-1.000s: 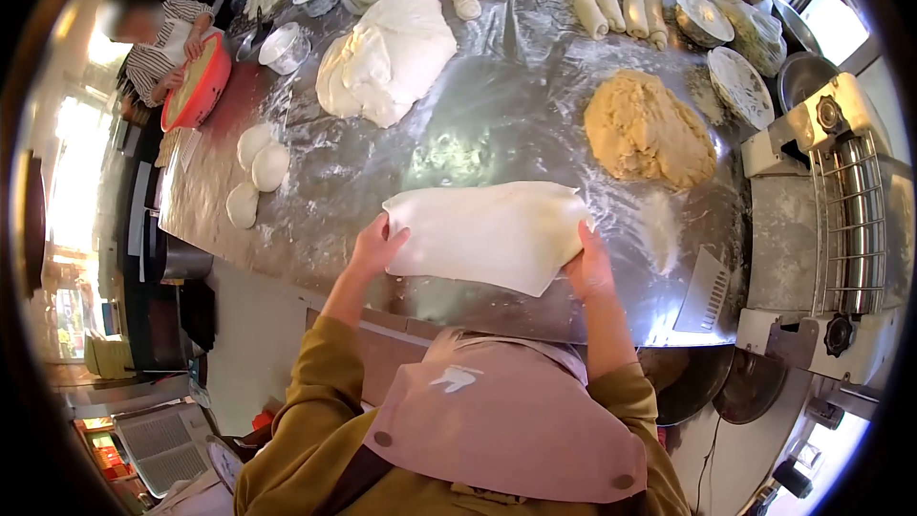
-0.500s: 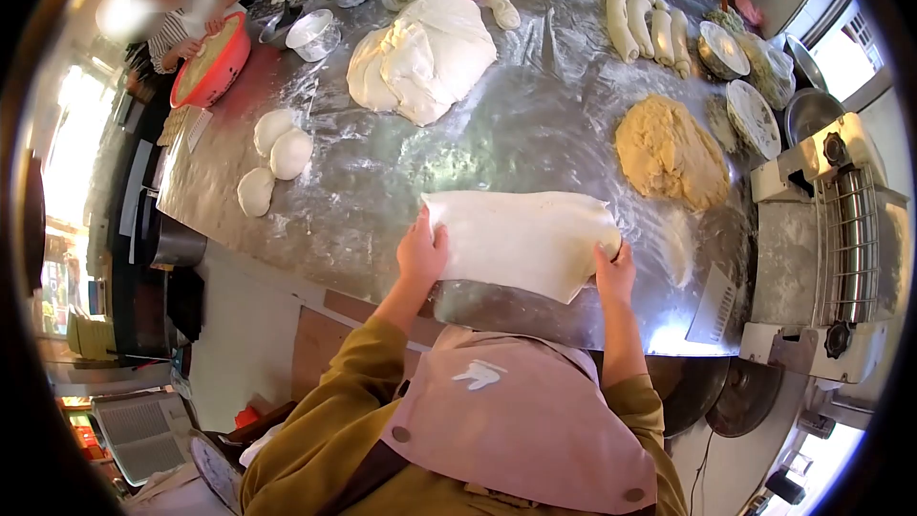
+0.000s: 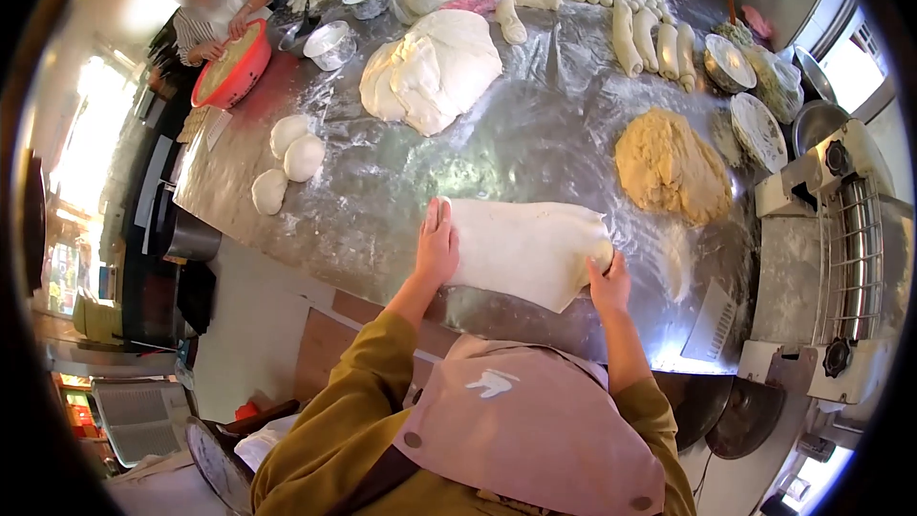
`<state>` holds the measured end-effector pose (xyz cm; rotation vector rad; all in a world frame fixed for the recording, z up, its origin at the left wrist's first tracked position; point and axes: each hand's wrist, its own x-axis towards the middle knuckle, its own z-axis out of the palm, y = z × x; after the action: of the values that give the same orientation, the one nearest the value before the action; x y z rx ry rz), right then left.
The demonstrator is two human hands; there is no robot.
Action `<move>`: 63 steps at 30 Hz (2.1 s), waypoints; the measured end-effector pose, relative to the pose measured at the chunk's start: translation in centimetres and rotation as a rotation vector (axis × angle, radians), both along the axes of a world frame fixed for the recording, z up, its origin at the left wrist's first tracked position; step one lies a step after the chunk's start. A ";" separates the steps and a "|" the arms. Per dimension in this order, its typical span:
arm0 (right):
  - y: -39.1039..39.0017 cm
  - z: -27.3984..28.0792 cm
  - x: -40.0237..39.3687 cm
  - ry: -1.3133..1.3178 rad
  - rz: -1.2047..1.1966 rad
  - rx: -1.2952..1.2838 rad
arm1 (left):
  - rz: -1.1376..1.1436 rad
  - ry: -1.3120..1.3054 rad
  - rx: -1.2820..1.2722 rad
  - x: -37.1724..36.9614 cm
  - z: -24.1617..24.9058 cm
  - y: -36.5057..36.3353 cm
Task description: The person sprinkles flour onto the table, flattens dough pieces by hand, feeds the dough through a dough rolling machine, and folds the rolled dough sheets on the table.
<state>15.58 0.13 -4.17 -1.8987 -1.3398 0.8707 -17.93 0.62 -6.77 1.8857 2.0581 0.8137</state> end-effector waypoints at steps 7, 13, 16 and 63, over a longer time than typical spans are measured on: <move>-0.3 0.7 1.2 0.245 0.064 -0.055 | 0.298 0.089 -0.278 1.0 2.8 0.1; 0.4 0.9 2.5 0.289 0.148 -0.155 | 0.085 -0.129 -0.088 1.0 -2.5 0.8; 0.3 -0.6 3.1 0.378 0.176 -0.134 | 0.396 0.067 -0.337 1.3 3.5 0.5; 0.8 2.4 4.3 1.466 0.109 -0.510 | -0.130 -0.636 -0.170 25.7 3.3 -0.3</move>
<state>19.92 0.95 -1.76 -0.8806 -0.2766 2.1610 7.76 0.28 -3.51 1.4079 1.5410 1.0045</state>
